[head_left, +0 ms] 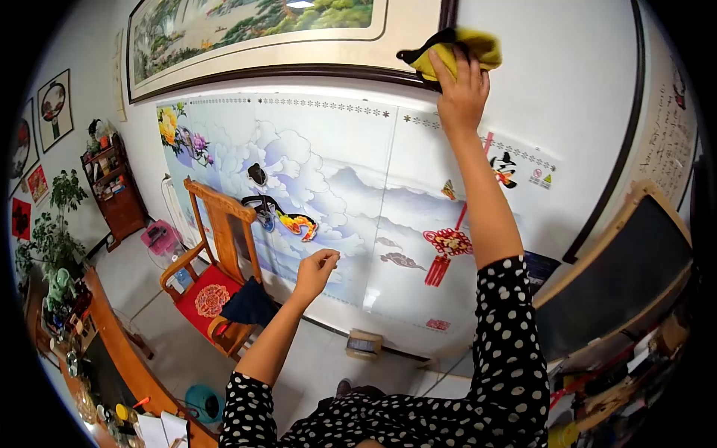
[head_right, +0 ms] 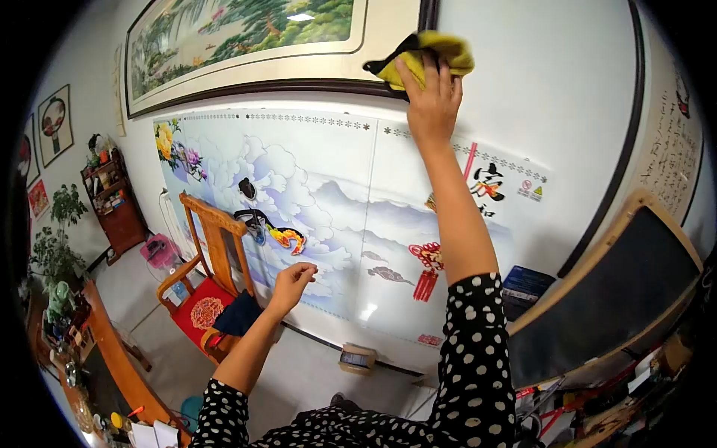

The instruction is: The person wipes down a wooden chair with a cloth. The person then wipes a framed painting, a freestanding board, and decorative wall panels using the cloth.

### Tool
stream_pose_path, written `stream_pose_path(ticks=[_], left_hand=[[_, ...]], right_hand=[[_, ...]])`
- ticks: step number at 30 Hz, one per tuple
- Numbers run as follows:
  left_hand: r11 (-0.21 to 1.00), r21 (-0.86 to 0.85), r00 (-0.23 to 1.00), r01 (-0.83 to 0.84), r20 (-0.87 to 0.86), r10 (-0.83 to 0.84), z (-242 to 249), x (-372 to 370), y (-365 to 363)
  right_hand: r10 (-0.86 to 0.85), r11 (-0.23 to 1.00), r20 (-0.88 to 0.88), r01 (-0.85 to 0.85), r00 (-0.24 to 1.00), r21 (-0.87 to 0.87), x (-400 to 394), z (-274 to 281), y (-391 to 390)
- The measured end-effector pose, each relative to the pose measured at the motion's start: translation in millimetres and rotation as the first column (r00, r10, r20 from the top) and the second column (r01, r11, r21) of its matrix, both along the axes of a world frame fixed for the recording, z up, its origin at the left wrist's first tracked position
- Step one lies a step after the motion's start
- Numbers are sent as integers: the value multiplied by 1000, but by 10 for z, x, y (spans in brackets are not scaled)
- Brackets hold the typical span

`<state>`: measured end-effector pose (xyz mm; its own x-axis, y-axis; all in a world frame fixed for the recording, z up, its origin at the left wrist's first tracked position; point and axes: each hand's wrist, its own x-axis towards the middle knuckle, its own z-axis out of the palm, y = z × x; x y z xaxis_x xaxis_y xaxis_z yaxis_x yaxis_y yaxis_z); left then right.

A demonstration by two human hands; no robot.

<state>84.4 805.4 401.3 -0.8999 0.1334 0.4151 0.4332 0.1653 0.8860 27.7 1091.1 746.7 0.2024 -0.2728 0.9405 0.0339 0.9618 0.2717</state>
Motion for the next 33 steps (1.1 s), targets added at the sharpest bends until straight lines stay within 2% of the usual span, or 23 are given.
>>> stream_pose_path(ticks=[3,4,5,7,8,9,10,12,14,17,20,21,22,23,24,25,26,28,31,33], left_hand=[[999,-38,1000,-5,11,6,-154,-328,-235],[998,-53,1000,-23,-10,22,-106,-528,-348],[997,-44,996,-67,-54,64,45,-703,-443],[990,-8,984,-142,-107,141,213,-894,-510],[959,-97,961,-265,-105,255,262,-1157,-565],[954,-14,939,-301,-177,294,409,-1326,-559],[943,63,912,-327,-242,332,600,-1464,-514],[900,78,830,-429,-359,427,1038,-1673,-396],[880,152,736,-450,-495,462,1364,-1940,-264],[841,88,628,-534,-625,464,1803,-2418,-218],[754,210,487,-622,-651,583,2241,-2881,-317],[753,210,507,-623,-625,594,2400,-2910,-380],[744,192,495,-641,-637,591,2485,-3039,-472],[732,177,478,-658,-654,587,2572,-3176,-594],[709,154,431,-688,-699,570,2648,-3287,-707],[686,133,389,-716,-739,550,2702,-3388,-797],[666,115,352,-737,-776,524,2741,-3486,-873],[612,105,266,-784,-834,484,2834,-3676,-1053],[600,115,183,-792,-892,413,2955,-3918,-1256],[630,90,238,-771,-877,417,2968,-4058,-1257]], right_hand=[[-100,989,401,136,911,-64,-776,-177,98],[-208,974,186,221,960,-50,-1129,-354,54],[-242,966,124,252,962,-65,-1285,-450,-62],[-150,975,241,184,959,-123,-1490,-410,-409],[-176,977,237,198,955,-74,-1585,-367,-634],[-91,995,151,96,984,-24,-1682,-315,-857],[-10,1000,245,9,969,6,-1848,-273,-1087],[80,991,220,-101,972,87,-2246,-225,-1534],[111,984,343,-151,933,91,-2392,-157,-1958],[50,987,406,-108,913,121,-2462,-132,-2301],[138,961,472,-233,871,150,-2417,-90,-2112],[128,960,438,-221,890,170,-2343,-116,-1964],[195,959,373,-256,907,121,-2227,-157,-1774],[282,943,379,-327,881,57,-2020,-149,-1533],[307,945,333,-328,891,6,-1874,-166,-1287],[265,958,229,-282,937,46,-1803,-209,-982],[136,988,165,-146,977,51,-1653,-228,-728],[-123,979,302,166,945,-122,-1420,-178,-368],[-72,984,271,114,960,-141,-1344,94,-266],[-162,963,280,213,946,-163,-1425,396,-361]])
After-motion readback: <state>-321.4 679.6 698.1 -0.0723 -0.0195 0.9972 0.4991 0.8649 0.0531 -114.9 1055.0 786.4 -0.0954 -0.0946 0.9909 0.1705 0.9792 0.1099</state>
